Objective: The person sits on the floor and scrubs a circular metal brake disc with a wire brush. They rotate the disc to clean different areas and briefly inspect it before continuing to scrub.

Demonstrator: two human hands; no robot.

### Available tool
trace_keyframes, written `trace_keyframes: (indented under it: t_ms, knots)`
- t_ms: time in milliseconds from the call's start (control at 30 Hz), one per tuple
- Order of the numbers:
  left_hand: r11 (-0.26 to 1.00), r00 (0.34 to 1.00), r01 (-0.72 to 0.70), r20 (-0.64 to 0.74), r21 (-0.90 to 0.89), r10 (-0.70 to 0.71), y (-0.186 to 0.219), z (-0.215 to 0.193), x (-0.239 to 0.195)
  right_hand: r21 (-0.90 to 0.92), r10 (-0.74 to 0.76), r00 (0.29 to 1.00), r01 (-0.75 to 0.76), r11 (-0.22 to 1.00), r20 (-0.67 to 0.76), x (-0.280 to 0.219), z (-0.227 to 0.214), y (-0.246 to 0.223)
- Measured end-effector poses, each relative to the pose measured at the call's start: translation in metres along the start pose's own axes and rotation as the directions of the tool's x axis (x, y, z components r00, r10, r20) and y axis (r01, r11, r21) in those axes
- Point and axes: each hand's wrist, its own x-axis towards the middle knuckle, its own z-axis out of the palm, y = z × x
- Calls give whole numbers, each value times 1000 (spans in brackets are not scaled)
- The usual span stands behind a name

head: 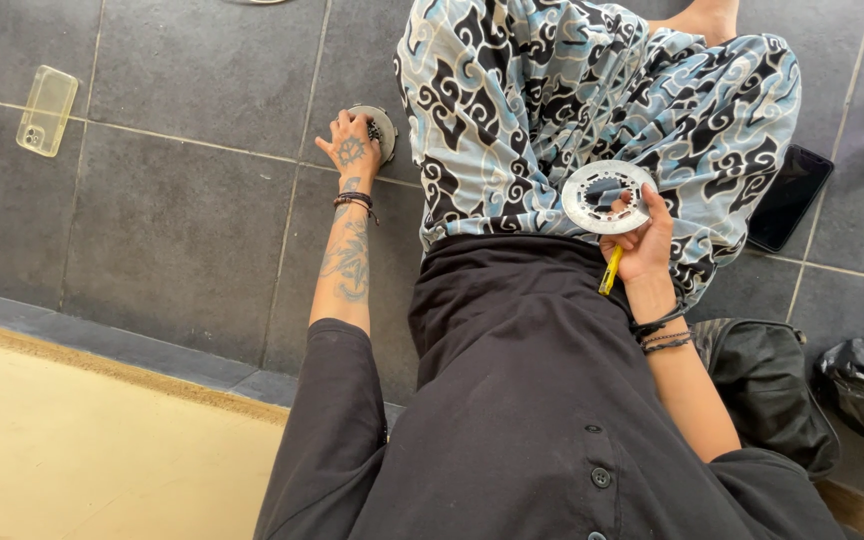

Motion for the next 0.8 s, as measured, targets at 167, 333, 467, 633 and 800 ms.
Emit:
trace_keyframes:
  t_ms: [167, 333, 467, 633, 800]
  knots:
    - [943, 986, 101, -92, -317, -137, 45, -36, -24, 8, -47, 999, 47, 999, 18, -5, 3, 1]
    - [653, 772, -317, -587, -688, -242, 138, -107, -56, -9, -106, 985, 108, 994, 135, -24, 28, -2]
    - [319, 904, -368, -416, -873, -95, 204, -186, -108, -220, -174, 945, 239, 946, 278, -39, 47, 0]
    - [-134, 921, 2, -50, -991, 386, 253, -225, -175, -267, -274, 871, 400, 876, 407, -32, 30, 7]
    - [-304, 811, 103, -97, -947, 577, 258, -271, -198, -449, -282, 866, 463, 764, 413, -53, 32, -5]
